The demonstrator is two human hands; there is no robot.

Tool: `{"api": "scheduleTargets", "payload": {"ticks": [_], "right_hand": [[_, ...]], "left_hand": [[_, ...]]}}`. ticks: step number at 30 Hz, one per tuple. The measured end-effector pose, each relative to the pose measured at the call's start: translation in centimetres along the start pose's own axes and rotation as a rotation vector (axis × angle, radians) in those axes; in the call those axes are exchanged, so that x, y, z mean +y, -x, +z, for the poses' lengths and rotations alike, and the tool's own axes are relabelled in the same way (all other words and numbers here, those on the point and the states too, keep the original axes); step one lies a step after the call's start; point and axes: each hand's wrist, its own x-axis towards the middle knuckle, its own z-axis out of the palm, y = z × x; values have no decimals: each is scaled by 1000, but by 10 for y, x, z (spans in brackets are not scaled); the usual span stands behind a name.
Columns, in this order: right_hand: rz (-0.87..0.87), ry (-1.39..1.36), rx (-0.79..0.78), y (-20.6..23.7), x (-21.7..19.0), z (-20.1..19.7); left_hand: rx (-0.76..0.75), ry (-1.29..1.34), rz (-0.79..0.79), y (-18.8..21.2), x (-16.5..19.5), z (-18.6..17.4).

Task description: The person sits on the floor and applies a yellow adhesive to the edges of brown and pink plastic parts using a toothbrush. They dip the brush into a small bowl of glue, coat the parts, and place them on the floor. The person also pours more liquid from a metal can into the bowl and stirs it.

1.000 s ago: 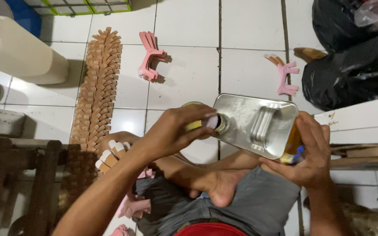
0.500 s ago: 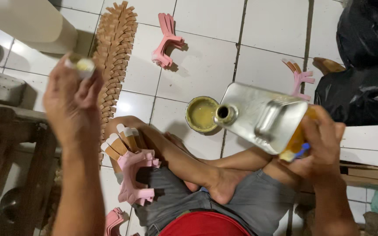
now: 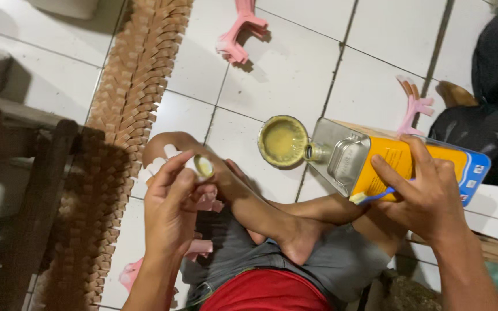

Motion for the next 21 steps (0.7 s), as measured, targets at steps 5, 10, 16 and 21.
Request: {"api": "scheduleTargets", "payload": {"ticks": [5, 10, 16, 21], "right_hand": [[-69, 84, 18, -15, -4, -1], [-46, 34, -29, -23, -6, -4], [-54, 78, -74, -28, -9, -7], [-92, 168, -52, -32, -11, -14]], "left_hand": [[-15, -66, -6, -6, 11, 9], [-13, -108, -50, -9, 12, 16], [-88, -51, -65, -13, 3, 11], [-88, -46, -85, -14, 5, 9]]}}
